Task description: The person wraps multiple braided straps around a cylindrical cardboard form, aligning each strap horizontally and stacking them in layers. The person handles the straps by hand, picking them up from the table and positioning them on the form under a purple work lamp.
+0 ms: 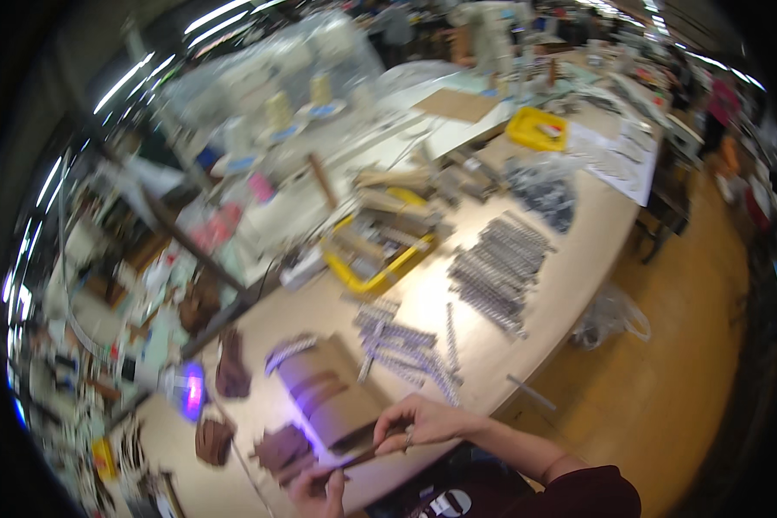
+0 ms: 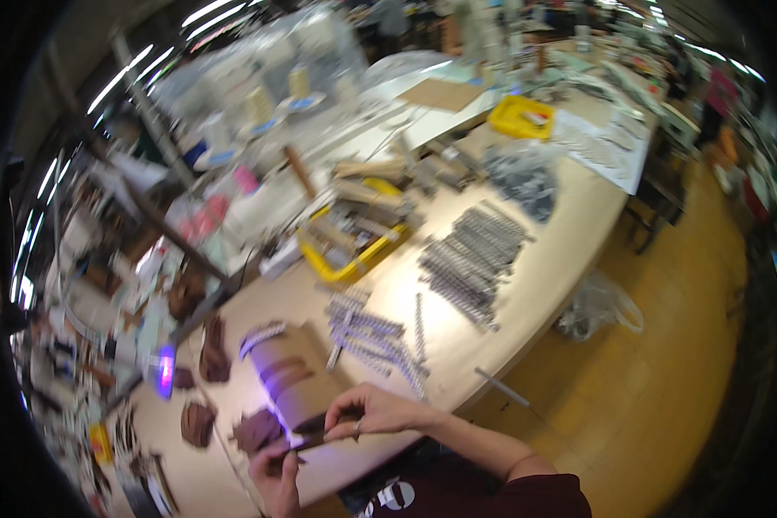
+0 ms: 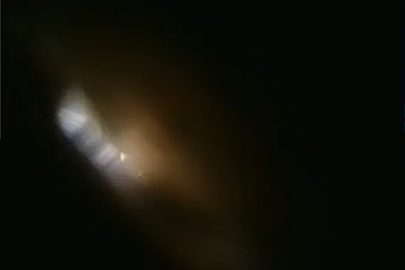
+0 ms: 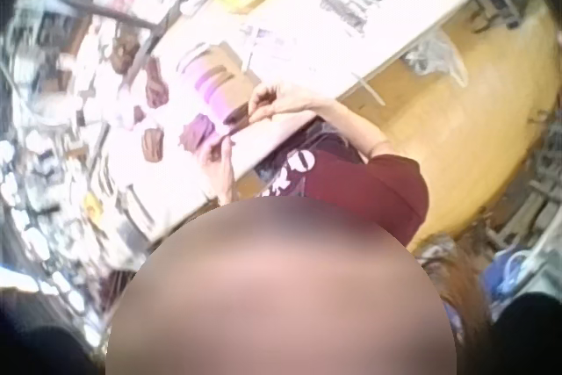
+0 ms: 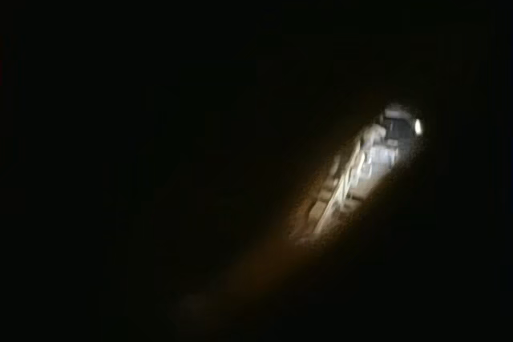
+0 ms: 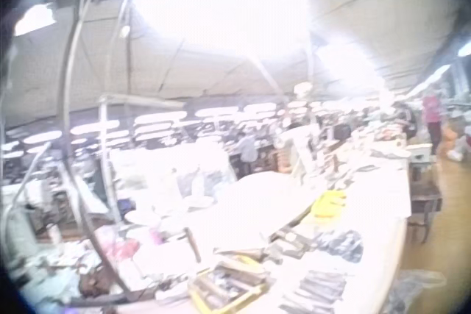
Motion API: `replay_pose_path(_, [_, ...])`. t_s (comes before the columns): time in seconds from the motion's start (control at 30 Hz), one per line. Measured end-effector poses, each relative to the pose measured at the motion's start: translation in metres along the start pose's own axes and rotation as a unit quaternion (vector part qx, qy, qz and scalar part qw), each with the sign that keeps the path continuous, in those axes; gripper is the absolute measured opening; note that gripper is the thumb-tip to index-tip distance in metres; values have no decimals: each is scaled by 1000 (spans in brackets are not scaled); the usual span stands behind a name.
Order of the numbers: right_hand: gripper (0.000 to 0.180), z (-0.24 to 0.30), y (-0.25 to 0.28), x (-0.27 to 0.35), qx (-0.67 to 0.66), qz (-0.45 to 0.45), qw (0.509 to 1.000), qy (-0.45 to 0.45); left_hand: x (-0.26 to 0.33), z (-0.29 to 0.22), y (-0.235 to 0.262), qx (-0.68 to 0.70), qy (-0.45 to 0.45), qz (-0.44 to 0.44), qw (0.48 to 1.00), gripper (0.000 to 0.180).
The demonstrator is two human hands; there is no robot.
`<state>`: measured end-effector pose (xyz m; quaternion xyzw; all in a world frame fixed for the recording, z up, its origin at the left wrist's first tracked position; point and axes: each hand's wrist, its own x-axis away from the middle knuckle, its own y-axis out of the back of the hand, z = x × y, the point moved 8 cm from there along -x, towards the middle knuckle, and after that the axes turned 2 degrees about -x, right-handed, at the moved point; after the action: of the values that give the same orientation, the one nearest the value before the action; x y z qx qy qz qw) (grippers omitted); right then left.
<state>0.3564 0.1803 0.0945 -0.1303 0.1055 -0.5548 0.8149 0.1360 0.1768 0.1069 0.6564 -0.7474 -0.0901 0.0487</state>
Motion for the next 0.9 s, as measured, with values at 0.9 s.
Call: replay_pose_path(0.9, [31,-17,31,-68,175,-130,974,-60,-37,63,2,86,165,-135,973,11])
